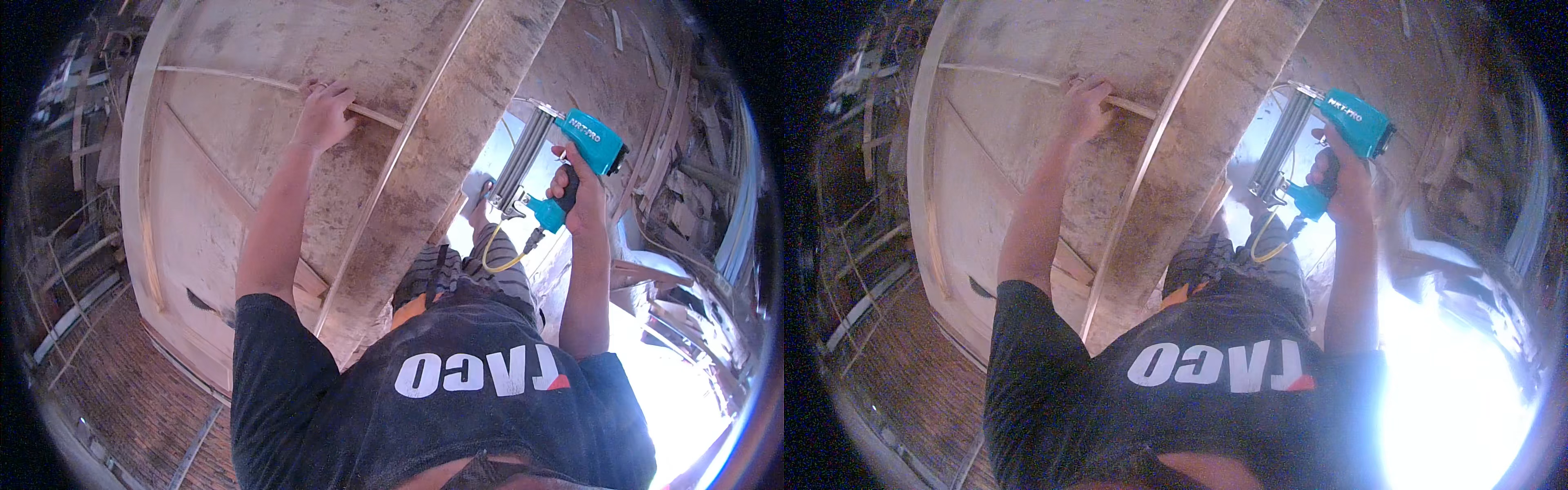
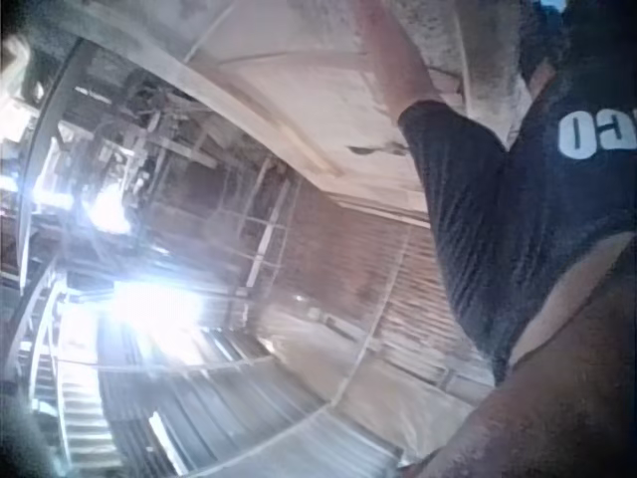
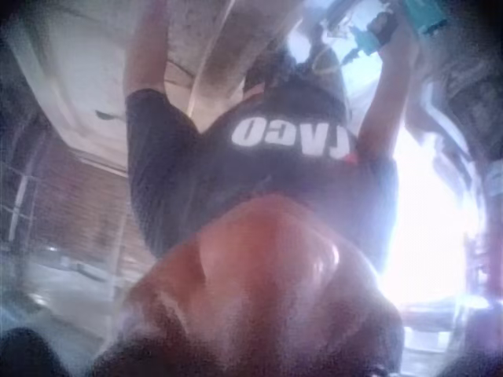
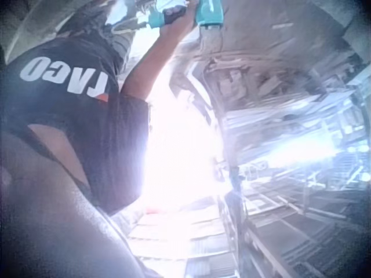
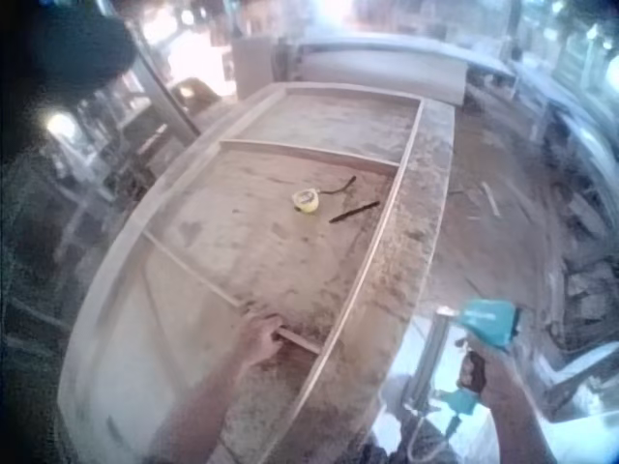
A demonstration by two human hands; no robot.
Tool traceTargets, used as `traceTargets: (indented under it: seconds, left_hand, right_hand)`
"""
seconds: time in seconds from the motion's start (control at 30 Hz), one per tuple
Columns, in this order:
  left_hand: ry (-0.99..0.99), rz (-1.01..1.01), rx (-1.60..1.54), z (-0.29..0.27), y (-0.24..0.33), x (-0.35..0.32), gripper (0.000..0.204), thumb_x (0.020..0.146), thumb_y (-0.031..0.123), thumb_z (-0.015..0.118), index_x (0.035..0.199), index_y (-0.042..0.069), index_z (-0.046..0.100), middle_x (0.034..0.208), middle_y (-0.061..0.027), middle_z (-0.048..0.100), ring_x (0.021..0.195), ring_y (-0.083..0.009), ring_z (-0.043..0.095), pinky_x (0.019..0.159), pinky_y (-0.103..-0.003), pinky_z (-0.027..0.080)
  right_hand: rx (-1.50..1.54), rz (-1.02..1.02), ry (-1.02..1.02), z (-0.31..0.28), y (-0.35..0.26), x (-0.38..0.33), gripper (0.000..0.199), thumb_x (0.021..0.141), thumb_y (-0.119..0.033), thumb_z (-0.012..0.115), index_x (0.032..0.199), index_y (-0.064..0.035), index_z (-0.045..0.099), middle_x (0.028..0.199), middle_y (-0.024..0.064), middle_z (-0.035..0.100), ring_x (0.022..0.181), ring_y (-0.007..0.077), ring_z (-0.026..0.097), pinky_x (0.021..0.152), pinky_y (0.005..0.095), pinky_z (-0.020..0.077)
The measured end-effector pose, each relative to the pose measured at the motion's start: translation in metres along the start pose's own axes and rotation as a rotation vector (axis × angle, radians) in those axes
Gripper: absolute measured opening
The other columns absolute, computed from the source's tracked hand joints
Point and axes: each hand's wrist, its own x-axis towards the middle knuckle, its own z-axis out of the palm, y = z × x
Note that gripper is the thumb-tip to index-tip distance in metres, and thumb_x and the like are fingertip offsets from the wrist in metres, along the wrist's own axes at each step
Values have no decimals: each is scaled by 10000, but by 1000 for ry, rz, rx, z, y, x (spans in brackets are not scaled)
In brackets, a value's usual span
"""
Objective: The person assembles a wooden furniture frame by positioning thin wooden strips and securing them with a pneumatic nail gun. They measure and mark the frame with a tape measure and pencil, then continue nailing additional strips into place.
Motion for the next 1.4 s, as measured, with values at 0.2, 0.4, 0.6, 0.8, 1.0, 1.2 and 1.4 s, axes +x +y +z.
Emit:
traceTargets:
  seconds: [0.2,0.4,0.6,0.8,1.0,1.2,1.4]
  left_hand:
    - [-22,26,45,-22,17,13,311,677,228,852,926,138,688,1017,-32,640,1004,-277,643,1052,-534,351]
    - [31,65,47,-28,20,20,315,686,250,851,946,145,709,984,-28,638,1000,-276,637,1024,-489,377]
    - [32,86,-19,-16,13,19,345,682,371,855,890,144,698,940,-35,639,981,-285,639,1011,-507,369]
    - [44,99,-29,-16,13,20,373,680,446,844,873,161,701,913,-26,646,949,-275,649,986,-518,358]
    - [65,82,-27,-12,12,18,335,703,438,843,884,188,714,908,-22,645,944,-261,652,979,-510,363]
    - [29,69,46,-13,12,17,303,724,404,838,893,185,714,908,-26,636,909,-281,659,973,-508,370]
    - [35,83,49,-18,15,20,336,695,395,858,863,156,692,918,-36,634,868,-294,664,970,-506,370]
  right_hand:
    - [20,42,34,10,-3,-19,301,966,-310,721,1070,-31,669,592,-12,504,481,120,490,489,294,422]
    - [91,118,-62,29,8,-23,304,968,-308,717,1069,-25,671,585,-10,498,465,129,482,487,304,423]
    - [159,267,-152,63,47,-25,287,966,-325,700,1054,-53,684,611,-4,505,489,124,488,505,323,440]
    - [223,339,-204,87,89,-27,348,970,-397,692,1072,-66,655,593,-8,493,495,133,496,561,367,480]
    - [346,361,-224,102,105,-38,339,952,-381,723,1074,-69,668,619,10,505,506,167,489,555,373,456]
    - [372,376,-280,103,106,-38,375,952,-406,724,1088,-63,659,610,1,490,515,155,481,587,375,453]
    - [333,347,-289,103,106,-37,398,949,-426,726,1084,-59,651,604,-5,484,515,152,484,586,378,462]
